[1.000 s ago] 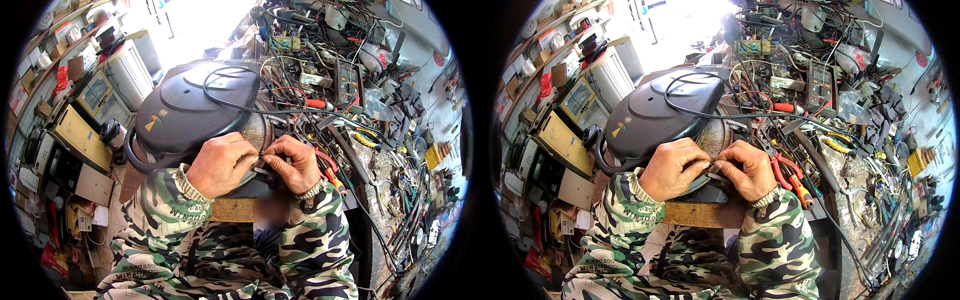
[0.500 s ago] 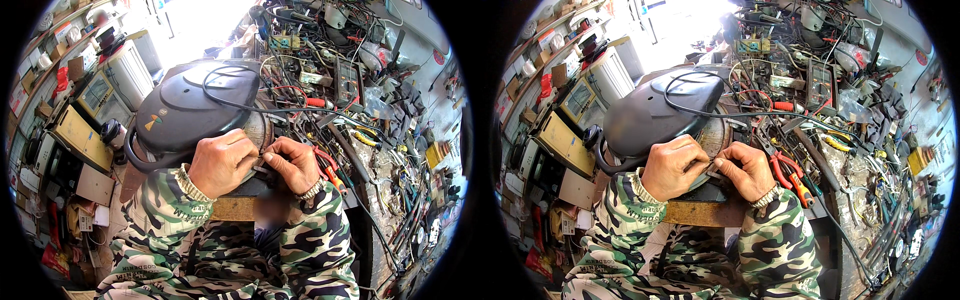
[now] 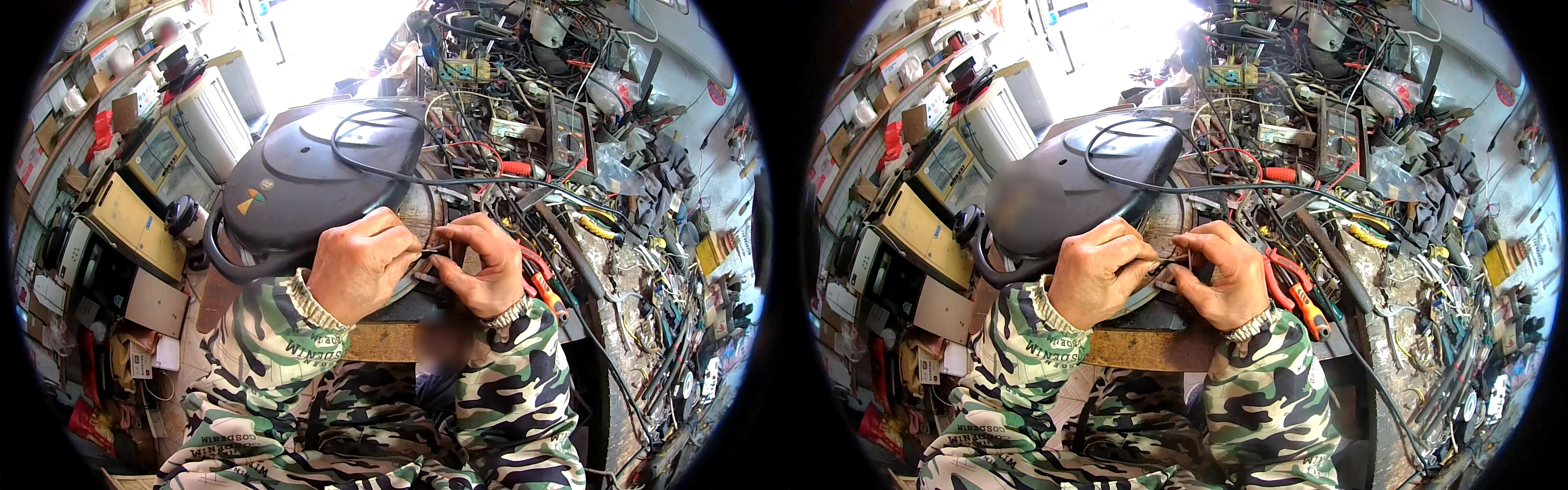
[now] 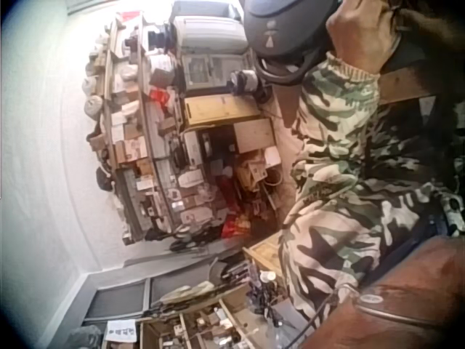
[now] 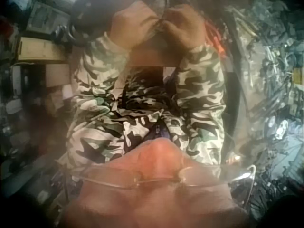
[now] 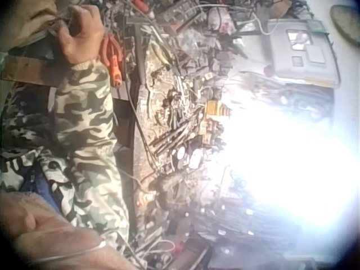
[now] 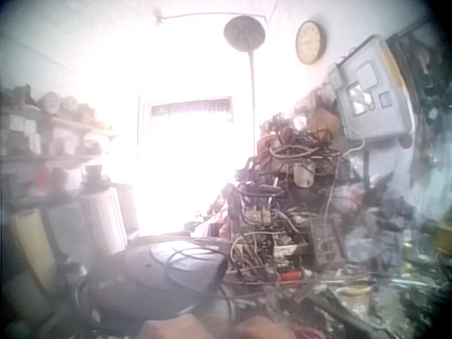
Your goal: The person opens the lid of a black electric kettle to inspect the internal wiring and heating element. They then use pliers and a screwdriver to strip and adjust the wires connected to the kettle's base, working on the electrical connections.
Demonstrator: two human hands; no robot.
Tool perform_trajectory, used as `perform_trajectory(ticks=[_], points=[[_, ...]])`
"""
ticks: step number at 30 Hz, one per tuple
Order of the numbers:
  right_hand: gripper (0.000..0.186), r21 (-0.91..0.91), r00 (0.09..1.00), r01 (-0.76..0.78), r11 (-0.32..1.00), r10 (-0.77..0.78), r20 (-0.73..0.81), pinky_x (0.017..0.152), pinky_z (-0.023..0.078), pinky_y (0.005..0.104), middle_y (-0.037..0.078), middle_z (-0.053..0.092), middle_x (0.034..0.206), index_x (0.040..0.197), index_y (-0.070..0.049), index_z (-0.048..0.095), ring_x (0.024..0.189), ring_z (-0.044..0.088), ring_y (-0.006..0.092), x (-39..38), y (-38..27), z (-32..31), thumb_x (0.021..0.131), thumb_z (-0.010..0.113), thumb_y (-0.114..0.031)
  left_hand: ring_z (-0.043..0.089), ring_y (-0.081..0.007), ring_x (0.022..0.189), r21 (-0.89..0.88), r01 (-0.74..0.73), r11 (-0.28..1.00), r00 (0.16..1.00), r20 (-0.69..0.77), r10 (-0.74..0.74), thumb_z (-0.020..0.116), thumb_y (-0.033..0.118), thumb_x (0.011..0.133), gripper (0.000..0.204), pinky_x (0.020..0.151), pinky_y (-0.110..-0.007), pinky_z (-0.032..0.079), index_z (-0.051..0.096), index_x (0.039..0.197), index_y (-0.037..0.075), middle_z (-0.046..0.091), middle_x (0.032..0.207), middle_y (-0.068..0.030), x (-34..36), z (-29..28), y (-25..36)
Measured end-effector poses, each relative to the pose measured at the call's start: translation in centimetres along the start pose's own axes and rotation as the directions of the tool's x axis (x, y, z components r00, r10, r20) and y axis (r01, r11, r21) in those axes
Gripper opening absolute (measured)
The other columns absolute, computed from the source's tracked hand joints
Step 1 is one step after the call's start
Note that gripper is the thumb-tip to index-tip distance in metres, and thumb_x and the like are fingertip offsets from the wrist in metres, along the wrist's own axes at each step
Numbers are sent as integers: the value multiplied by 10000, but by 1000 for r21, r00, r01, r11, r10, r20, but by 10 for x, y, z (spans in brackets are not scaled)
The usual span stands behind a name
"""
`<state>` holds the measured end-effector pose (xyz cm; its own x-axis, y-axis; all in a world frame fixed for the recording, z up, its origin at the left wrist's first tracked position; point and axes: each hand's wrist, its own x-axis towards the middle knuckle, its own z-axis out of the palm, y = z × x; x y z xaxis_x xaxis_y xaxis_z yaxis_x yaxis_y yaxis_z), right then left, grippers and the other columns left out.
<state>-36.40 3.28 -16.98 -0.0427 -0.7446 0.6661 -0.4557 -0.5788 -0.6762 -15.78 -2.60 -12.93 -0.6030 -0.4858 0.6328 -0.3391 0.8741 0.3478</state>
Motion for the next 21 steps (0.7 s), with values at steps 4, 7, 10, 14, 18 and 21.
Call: perform_trajectory(ticks=[4, 7, 10, 14, 18, 21], points=[[279, -74, 997, 75, 994, -75, -6, 769, 576, 343, 118, 715, 1015, 1094, -15, 763, 897, 724, 274, -1, 1, 4, 821, 820, -1, 707, -283, 777, -7, 16, 1000, 1000, 13, -16, 817, 8, 795, 143, 706, -365, 575, 768, 928, 33, 698, 874, -103, -2, 0, -1], [235, -83, 995, 102, 991, -101, 18, 758, 574, 348, 117, 713, 988, 1071, -18, 764, 888, 721, 283, -3, 5, 5, 843, 816, -8, 709, -282, 785, -15, 24, 1000, 1000, 8, -24, 817, 13, 802, 141, 714, -366, 576, 774, 935, 35, 702, 879, -105, -1, -1, 0], [176, -84, 996, 87, 993, -85, 28, 750, 569, 354, 119, 710, 963, 1036, -13, 759, 879, 718, 289, -3, 1, 3, 866, 805, -17, 710, -280, 786, -17, 22, 1000, 1000, 9, -22, 813, 12, 807, 137, 716, -367, 576, 777, 937, 36, 701, 878, -108, -1, 0, 1], [94, -58, 999, 25, 998, -23, 33, 732, 554, 375, 134, 688, 924, 991, -2, 734, 841, 700, 305, -4, 0, 4, 913, 769, -42, 711, -283, 787, -24, -2, 1000, 1000, 10, 3, 804, 3, 810, 132, 714, -366, 576, 775, 936, 30, 701, 877, -115, 1, 1, 1], [121, 2, 995, 1, 1000, -1, 97, 728, 522, 410, 147, 640, 878, 961, 3, 695, 827, 661, 348, -4, 5, 4, 977, 700, -117, 706, -291, 777, -25, -10, 1000, 1000, -13, 10, 797, -12, 798, 131, 701, -374, 571, 764, 922, 10, 703, 875, -125, 1, 1, 4], [158, 31, 984, -67, 997, 61, 167, 735, 515, 431, 161, 633, 884, 972, 10, 680, 841, 659, 378, -5, 4, -1, 1002, 669, -145, 703, -289, 768, -21, -61, 998, 998, -21, 60, 796, -20, 789, 135, 695, -377, 567, 763, 916, 10, 702, 862, -123, 3, 2, 5]])
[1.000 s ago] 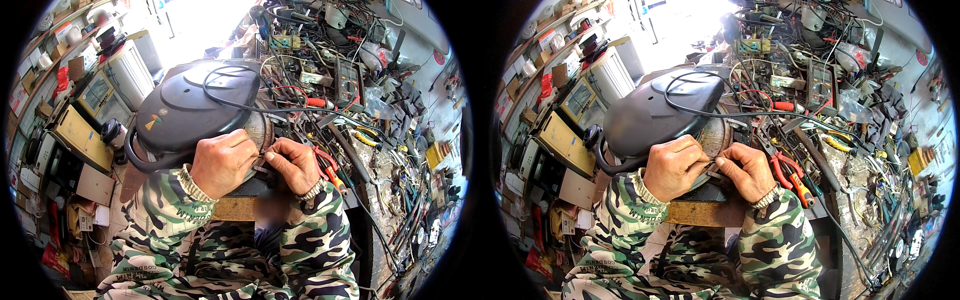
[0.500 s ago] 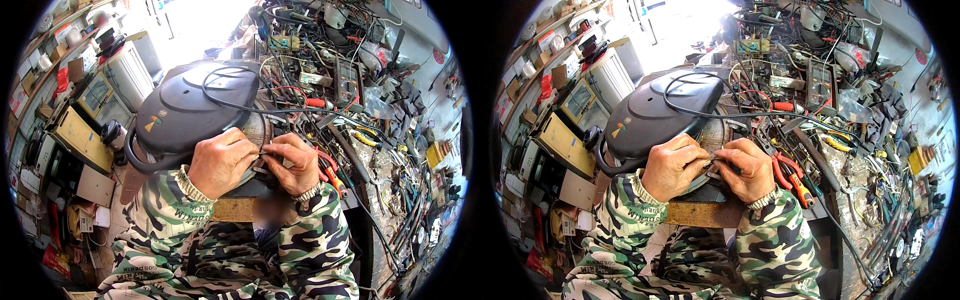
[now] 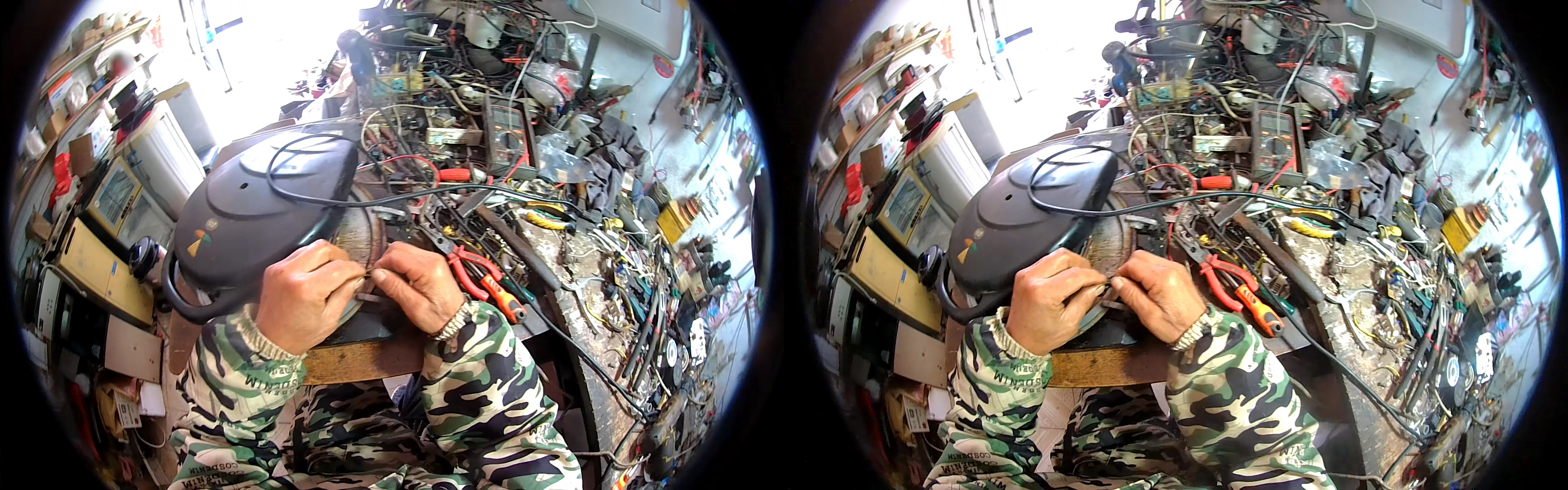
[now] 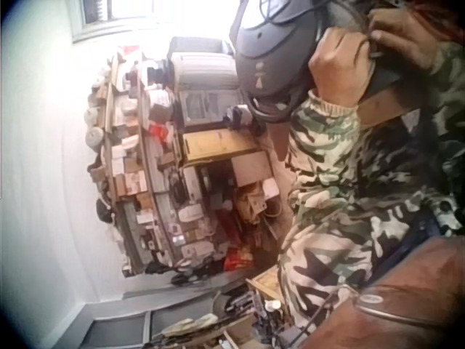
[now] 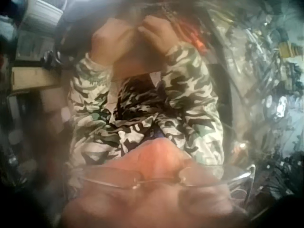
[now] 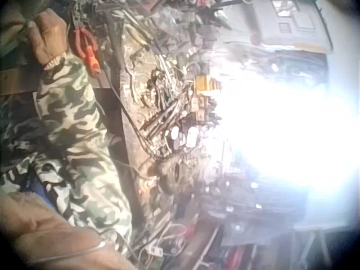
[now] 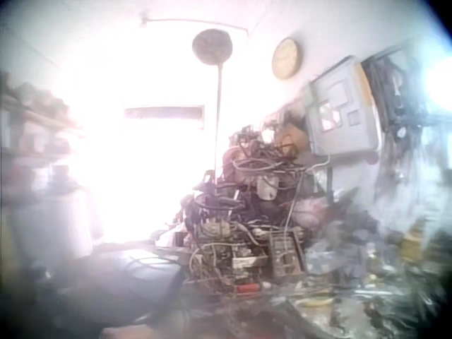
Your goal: The person opens the lid of a black electric kettle to inspect the internal wiring and heating element. They then use pliers and a screwdriver to strip and adjust the wires connected to the kettle's base, working on the electrical connections.
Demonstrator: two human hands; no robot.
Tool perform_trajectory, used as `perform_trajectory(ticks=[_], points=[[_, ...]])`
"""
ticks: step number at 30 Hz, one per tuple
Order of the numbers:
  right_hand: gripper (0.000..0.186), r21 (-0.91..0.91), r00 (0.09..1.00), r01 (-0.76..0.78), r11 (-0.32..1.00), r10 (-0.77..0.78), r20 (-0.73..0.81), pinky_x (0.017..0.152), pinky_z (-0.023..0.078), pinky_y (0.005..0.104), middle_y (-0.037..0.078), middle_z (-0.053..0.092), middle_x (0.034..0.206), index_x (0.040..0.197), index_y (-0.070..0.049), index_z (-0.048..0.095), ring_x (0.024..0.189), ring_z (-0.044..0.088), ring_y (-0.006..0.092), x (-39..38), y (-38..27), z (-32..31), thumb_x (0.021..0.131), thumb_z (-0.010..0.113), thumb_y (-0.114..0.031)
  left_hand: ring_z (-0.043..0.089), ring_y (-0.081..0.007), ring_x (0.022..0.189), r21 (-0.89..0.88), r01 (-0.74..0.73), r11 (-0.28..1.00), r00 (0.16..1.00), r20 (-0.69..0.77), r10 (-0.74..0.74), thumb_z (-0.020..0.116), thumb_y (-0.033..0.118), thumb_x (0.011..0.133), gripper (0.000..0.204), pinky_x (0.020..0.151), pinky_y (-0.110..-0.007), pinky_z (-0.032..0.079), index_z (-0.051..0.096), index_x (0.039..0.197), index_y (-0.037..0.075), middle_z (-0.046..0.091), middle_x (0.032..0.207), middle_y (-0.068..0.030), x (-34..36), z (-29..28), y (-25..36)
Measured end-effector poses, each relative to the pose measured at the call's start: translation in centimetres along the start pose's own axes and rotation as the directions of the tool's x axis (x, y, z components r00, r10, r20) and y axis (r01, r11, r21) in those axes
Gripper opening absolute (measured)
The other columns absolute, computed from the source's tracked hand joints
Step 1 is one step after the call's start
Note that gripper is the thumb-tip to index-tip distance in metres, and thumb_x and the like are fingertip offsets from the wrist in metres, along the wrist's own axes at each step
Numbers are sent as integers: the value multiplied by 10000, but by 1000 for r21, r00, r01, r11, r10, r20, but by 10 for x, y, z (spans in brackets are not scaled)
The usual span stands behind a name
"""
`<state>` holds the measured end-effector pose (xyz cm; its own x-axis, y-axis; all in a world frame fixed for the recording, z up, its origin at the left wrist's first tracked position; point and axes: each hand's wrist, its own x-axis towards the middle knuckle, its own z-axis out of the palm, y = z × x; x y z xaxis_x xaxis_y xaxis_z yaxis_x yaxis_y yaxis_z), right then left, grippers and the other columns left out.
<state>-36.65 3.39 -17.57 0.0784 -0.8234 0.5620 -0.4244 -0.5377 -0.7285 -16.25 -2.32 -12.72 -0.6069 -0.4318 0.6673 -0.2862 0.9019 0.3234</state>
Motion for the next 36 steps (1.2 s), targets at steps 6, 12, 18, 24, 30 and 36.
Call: perform_trajectory(ticks=[6, 12, 18, 24, 30, 36], points=[[222, 22, 1000, 0, 1000, 0, 19, 739, 512, 470, 190, 635, 878, 929, 22, 643, 851, 653, 416, 2, 5, 4, 1008, 632, -185, 687, -297, 753, 43, -51, 998, 998, -33, 52, 823, -21, 733, 151, 681, -392, 550, 751, 854, 33, 698, 825, -104, 0, 1, 0], [262, -72, 1000, -11, 997, 13, 21, 733, 502, 497, 208, 636, 849, 900, 3, 652, 842, 643, 439, -5, 14, 1, 1012, 628, -233, 678, -313, 786, 72, -82, 994, 996, -12, 83, 805, -15, 740, 127, 701, -416, 551, 744, 834, 43, 692, 837, -96, 6, 5, 4], [251, 1, 985, 71, 997, -70, -158, 704, 531, 407, 148, 656, 903, 961, -2, 704, 807, 670, 331, -3, 5, 6, 868, 813, -208, 654, -321, 804, 75, -32, 997, 999, -35, 35, 771, -57, 749, 158, 726, -412, 522, 724, 877, 24, 673, 847, -112, 4, 1, 6], [365, -120, 928, 265, 957, -287, -237, 810, 570, 419, 145, 689, 1072, 1127, -24, 721, 965, 684, 362, -4, 14, 8, 779, 832, -37, 628, -315, 819, 89, -4, 996, 1000, 0, 4, 778, -50, 758, 151, 740, -413, 504, 713, 876, 18, 656, 856, -105, 4, 4, 9], [182, -115, 940, 261, 959, -279, -196, 778, 529, 450, 148, 652, 952, 1041, -23, 703, 905, 647, 387, -2, 13, 9, 877, 770, -64, 618, -320, 820, 84, -30, 996, 1000, -8, 30, 773, -57, 754, 158, 740, -412, 496, 713, 881, 15, 653, 855, -114, 4, 4, 8], [165, -94, 979, 145, 985, -157, -132, 755, 505, 487, 166, 632, 888, 932, 0, 663, 895, 634, 414, -4, 16, 11, 953, 690, -162, 610, -316, 811, 89, -64, 994, 998, 2, 65, 780, -68, 732, 184, 730, -411, 488, 716, 882, 17, 656, 843, -111, 6, 4, 10]])
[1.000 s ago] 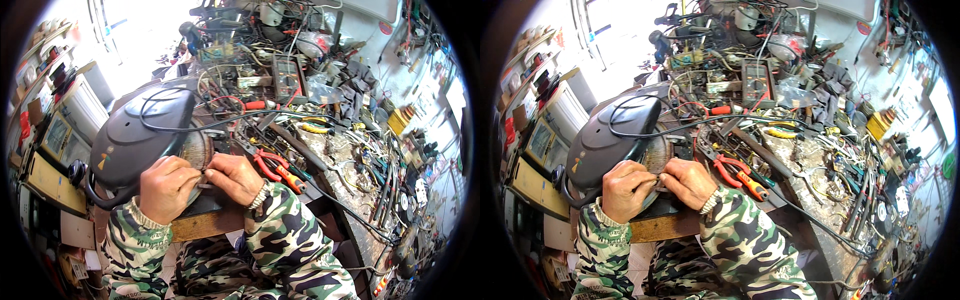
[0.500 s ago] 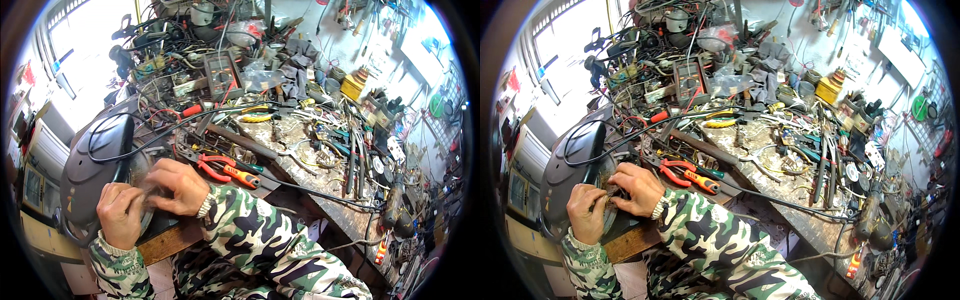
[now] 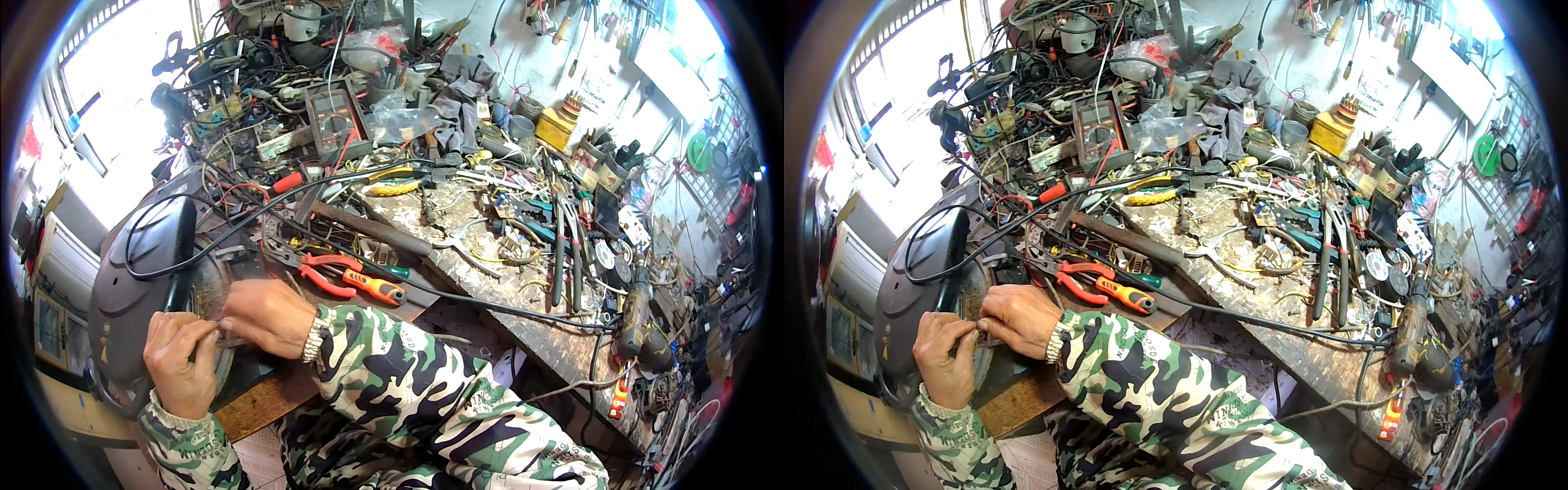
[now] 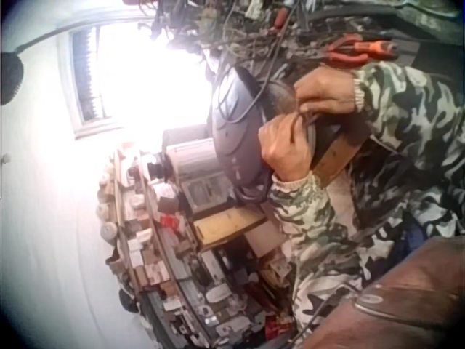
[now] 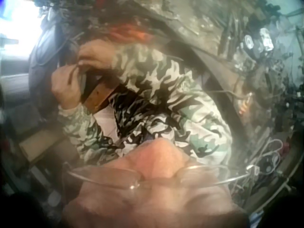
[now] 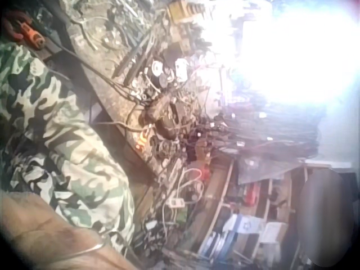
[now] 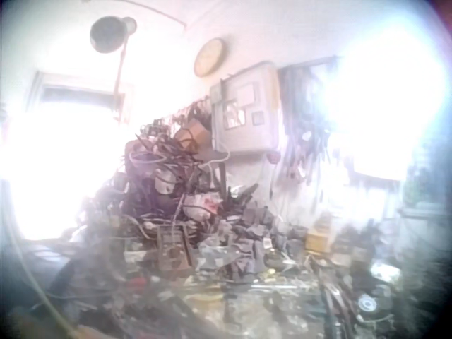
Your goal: The person opens the lid of a black electric kettle to inspect the internal wiring and heating element. They then use pliers and a screwdriver to strip and adjust the wires connected to the kettle's base, working on the electrical connections.
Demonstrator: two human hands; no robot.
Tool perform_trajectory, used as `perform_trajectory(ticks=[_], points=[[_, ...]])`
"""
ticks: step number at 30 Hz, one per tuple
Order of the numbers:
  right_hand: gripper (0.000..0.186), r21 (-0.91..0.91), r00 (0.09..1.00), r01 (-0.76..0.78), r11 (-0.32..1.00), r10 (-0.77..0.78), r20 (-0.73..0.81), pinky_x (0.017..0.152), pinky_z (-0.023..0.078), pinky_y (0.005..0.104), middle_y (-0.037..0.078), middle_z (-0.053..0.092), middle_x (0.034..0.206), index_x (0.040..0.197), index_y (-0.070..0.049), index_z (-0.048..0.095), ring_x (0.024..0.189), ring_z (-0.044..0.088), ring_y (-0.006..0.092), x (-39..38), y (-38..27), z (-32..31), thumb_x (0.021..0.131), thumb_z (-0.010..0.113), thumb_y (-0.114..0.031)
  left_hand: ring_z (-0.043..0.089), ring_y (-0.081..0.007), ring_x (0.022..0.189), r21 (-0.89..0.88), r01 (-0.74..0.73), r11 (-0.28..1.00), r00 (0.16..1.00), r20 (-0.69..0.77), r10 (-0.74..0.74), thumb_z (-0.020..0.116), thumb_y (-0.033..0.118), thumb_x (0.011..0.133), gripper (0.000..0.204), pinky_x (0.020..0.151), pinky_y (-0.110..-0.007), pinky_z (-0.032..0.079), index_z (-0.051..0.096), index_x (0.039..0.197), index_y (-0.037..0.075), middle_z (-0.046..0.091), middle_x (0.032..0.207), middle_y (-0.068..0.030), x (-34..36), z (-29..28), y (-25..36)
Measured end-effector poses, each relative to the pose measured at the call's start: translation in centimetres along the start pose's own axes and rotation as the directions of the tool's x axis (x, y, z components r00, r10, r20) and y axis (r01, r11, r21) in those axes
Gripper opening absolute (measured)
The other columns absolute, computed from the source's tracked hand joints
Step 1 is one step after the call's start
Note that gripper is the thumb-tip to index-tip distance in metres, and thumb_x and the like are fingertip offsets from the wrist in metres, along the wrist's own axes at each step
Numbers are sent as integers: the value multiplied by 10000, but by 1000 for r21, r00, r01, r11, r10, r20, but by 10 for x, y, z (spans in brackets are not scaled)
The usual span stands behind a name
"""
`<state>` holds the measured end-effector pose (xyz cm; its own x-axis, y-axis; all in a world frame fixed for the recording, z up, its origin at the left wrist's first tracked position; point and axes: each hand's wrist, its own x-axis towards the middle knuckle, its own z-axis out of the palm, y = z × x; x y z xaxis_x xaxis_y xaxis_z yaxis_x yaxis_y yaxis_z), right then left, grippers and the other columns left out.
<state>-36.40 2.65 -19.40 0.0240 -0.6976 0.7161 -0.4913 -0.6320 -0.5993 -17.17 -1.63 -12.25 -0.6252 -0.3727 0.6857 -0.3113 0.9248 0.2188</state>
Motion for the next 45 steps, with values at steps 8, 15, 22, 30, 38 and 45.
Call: perform_trajectory(ticks=[8, 15, 22, 30, 38, 45], points=[[243, 71, 992, -116, 991, 112, 65, 731, 510, 482, 212, 648, 849, 914, 13, 672, 842, 649, 442, 4, 1, 3, 983, 668, -219, 614, -321, 803, 18, 10, 1000, 1000, 14, -10, 782, -64, 730, 179, 722, -415, 488, 710, 868, 24, 662, 842, -118, -4, -6, 1], [327, 543, 907, -400, 739, 406, 115, 922, 526, 309, 62, 716, 1047, 1135, 16, 717, 998, 660, 144, 2, -2, -15, 836, 828, -60, 702, -317, 830, 8, 71, 997, 997, -37, -71, 790, -14, 800, 116, 764, -405, 559, 733, 893, 26, 713, 864, -129, -1, 0, -8], [327, 795, 867, -368, 482, 488, 106, 863, 593, 336, 166, 748, 1102, 1300, 113, 634, 930, 717, 201, 6, -3, -8, 985, 668, 33, 700, -273, 755, -116, 183, 976, 981, -36, -189, 787, -22, 854, 149, 691, -355, 561, 760, 999, -4, 716, 882, -141, -13, -7, -15], [287, 882, 858, -354, 311, 483, 175, 851, 627, 370, 196, 758, 1078, 1279, 103, 665, 929, 738, 239, 1, -1, -15, 1018, 667, -15, 686, -306, 742, -159, 177, 971, 983, -10, -181, 780, 45, 897, 141, 694, -384, 559, 769, 1033, 8, 704, 864, -140, -13, 0, -14], [195, 842, 840, -396, 367, 514, 171, 826, 628, 361, 176, 757, 1067, 1181, 70, 711, 893, 728, 222, 2, 0, -10, 1023, 673, -38, 693, -317, 762, -143, 178, 974, 984, 24, -176, 771, 61, 902, 136, 707, -391, 564, 771, 1031, 19, 700, 867, -140, -15, -2, -14], [144, 861, 835, -406, 307, 507, 214, 790, 635, 374, 164, 754, 1035, 1129, 49, 698, 862, 728, 224, 2, 4, -8, 1020, 678, -43, 687, -318, 756, -138, 176, 975, 984, 31, -173, 764, 57, 902, 148, 702, -392, 563, 775, 1047, 29, 687, 858, -132, -15, -2, -13]])
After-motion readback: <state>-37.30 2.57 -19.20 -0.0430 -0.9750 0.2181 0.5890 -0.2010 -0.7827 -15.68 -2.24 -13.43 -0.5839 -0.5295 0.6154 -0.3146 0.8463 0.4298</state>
